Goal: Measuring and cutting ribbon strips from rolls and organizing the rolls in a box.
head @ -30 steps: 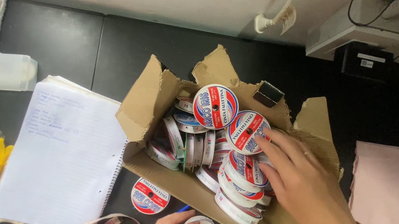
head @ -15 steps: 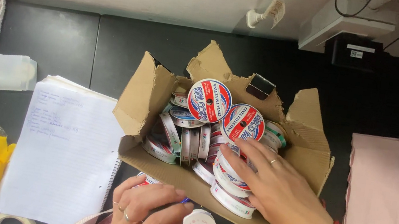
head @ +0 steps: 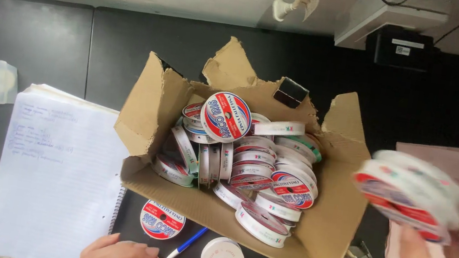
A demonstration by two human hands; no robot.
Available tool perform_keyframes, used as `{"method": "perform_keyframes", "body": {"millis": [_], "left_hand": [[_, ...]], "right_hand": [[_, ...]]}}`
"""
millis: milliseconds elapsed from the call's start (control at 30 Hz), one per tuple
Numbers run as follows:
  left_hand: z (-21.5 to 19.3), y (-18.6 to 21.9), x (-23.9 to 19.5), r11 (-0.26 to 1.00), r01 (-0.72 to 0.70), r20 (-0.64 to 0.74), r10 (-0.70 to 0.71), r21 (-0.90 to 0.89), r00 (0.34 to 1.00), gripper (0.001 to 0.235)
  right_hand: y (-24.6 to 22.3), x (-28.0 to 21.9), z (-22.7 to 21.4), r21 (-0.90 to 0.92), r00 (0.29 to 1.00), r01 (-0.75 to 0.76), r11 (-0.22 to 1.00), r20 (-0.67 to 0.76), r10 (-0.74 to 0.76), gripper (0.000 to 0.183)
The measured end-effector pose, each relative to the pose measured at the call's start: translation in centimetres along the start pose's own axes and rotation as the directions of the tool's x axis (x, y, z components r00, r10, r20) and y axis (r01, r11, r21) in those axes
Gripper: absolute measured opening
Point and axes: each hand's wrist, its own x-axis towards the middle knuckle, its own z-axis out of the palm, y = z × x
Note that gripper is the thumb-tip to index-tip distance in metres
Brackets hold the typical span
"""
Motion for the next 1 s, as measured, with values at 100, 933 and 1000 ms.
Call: {"method": "perform_keyframes", "body": {"millis": [100,933,1000], "left_hand": [[-1.5,0.7,4.3,0.994,-0.09,-0.039,0.092,0.06,0.995,0.01],[4.9,1.0,20.3,0.937,-0.206,0.59,0.001,0.281,0.807,0.037],[1.9,2.5,20.3,0.985,-0.03,0.466,-0.054,0.17,0.883,0.031]], "right_hand": [[5.2,-1.4,-1.0,-0.424,0.951,-0.078,0.902,-0.302,-0.06,0.055],[0.9,0.8,2.0,-0.402,0.972,0.173,0.899,-0.075,-0.221,0.02],[-0.9,3.2,3.7,-0.367,0.774,0.632,0.682,0.327,-0.542,0.025]]}}
